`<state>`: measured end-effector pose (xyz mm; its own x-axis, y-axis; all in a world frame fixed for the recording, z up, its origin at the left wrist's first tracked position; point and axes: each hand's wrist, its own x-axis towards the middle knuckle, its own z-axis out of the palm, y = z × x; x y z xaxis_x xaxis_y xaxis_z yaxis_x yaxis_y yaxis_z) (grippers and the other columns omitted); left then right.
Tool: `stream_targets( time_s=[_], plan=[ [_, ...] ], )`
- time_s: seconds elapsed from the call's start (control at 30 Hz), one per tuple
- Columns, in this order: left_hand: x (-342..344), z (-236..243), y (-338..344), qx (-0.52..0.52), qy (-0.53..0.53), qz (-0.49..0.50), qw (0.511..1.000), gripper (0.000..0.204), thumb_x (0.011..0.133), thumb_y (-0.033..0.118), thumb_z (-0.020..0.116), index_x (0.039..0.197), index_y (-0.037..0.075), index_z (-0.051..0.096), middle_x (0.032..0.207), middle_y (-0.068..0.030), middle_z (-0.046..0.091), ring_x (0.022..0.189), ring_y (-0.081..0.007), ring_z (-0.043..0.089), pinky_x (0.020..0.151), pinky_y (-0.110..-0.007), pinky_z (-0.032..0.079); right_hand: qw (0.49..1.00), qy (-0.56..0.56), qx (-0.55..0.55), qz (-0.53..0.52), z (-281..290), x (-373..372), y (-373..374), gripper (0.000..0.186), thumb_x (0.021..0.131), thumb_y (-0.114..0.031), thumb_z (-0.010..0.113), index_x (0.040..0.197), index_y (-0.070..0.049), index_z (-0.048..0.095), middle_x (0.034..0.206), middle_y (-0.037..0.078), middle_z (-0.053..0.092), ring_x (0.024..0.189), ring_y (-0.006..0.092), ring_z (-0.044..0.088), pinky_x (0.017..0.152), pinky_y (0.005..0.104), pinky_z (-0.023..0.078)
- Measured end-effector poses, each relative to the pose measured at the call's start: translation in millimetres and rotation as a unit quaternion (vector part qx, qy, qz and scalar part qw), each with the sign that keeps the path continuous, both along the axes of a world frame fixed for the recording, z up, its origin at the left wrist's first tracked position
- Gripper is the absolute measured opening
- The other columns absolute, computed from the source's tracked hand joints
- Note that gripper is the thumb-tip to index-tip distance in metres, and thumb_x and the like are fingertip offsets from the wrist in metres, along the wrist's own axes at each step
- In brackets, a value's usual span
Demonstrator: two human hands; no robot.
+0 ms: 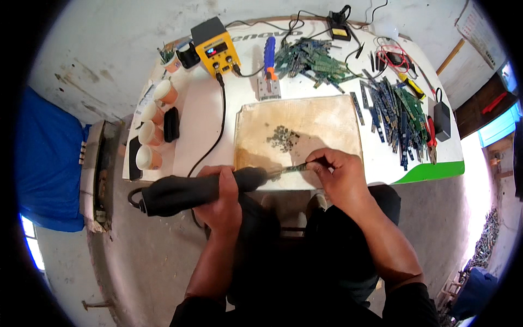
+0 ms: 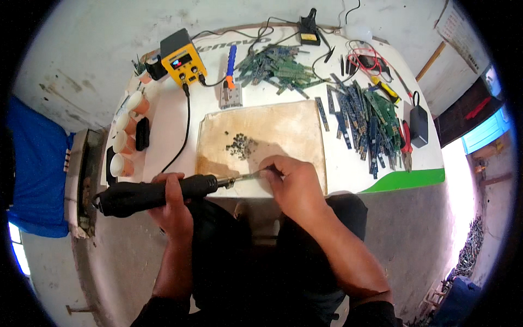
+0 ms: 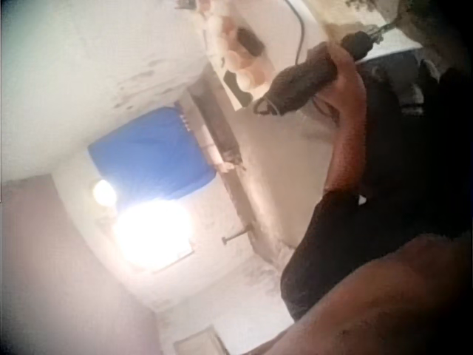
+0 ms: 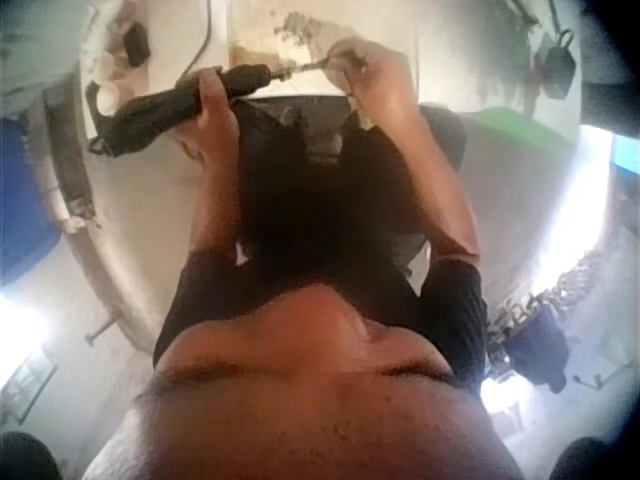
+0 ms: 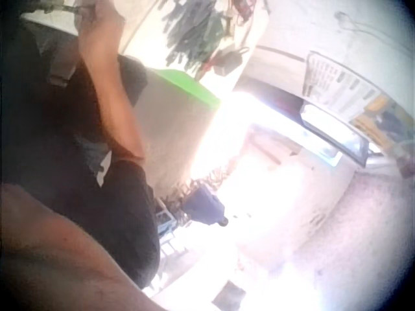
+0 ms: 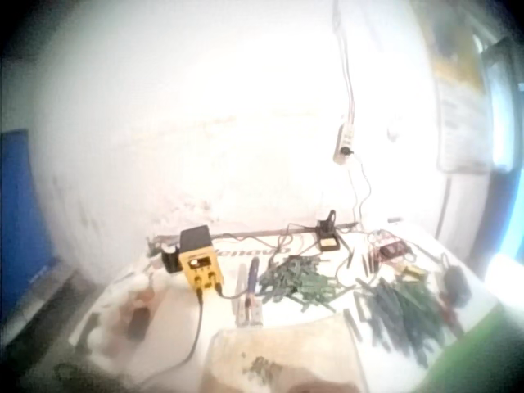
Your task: The person uses a hot air gun and tweezers to remove small electronic components from a green circuit board. They heat the component leads and pull the parts off, placing them onto a wooden board on the table. The process is repeated for multiple components on the board.
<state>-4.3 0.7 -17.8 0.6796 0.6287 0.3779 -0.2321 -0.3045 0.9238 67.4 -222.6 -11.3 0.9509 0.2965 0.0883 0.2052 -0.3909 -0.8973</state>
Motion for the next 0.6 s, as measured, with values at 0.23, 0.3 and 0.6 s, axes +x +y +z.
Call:
stream_targets(
  time_s=[0.23, 0.3, 0.6],
  plan=[
    [2, -1, 0, 0.003, -0.012, -0.002, 1.000, 0.015, 0.095, 0.015, 0.067, 0.100, 0.001, 0.062, 0.092, -0.0108, 0.070, 0.073, -0.0138, 0.065, 0.054, -0.023, 0.050, 1.000, -0.004, -0.004, -0.006, -1, -2, 1, 0.010, 0.090, -0.002, 0.073, 0.099, -0.001, 0.072, 0.081, 0.019, 0.070, 0.069, 0.0245, 0.068, 0.067, 0.0333, 0.052],
    [3, 2, -1, -0.006, 0.000, -0.002, 1.000, 0.015, 0.095, 0.015, 0.067, 0.099, 0.001, 0.063, 0.092, -0.0107, 0.070, 0.073, -0.0137, 0.065, 0.055, -0.022, 0.050, 1.000, -0.006, 0.014, -0.011, -4, 1, 0, 0.009, 0.090, -0.002, 0.072, 0.099, -0.001, 0.072, 0.081, 0.019, 0.070, 0.069, 0.0227, 0.068, 0.067, 0.0331, 0.052],
    [3, 1, 1, 0.008, 0.020, 0.007, 1.000, 0.015, 0.095, 0.015, 0.066, 0.099, 0.001, 0.063, 0.093, -0.0106, 0.070, 0.075, -0.0145, 0.066, 0.056, -0.023, 0.052, 0.999, -0.007, 0.044, -0.024, -3, 4, 2, 0.009, 0.091, -0.001, 0.073, 0.099, 0.000, 0.072, 0.082, 0.017, 0.072, 0.070, 0.0169, 0.066, 0.067, 0.0317, 0.052]
  ],
)
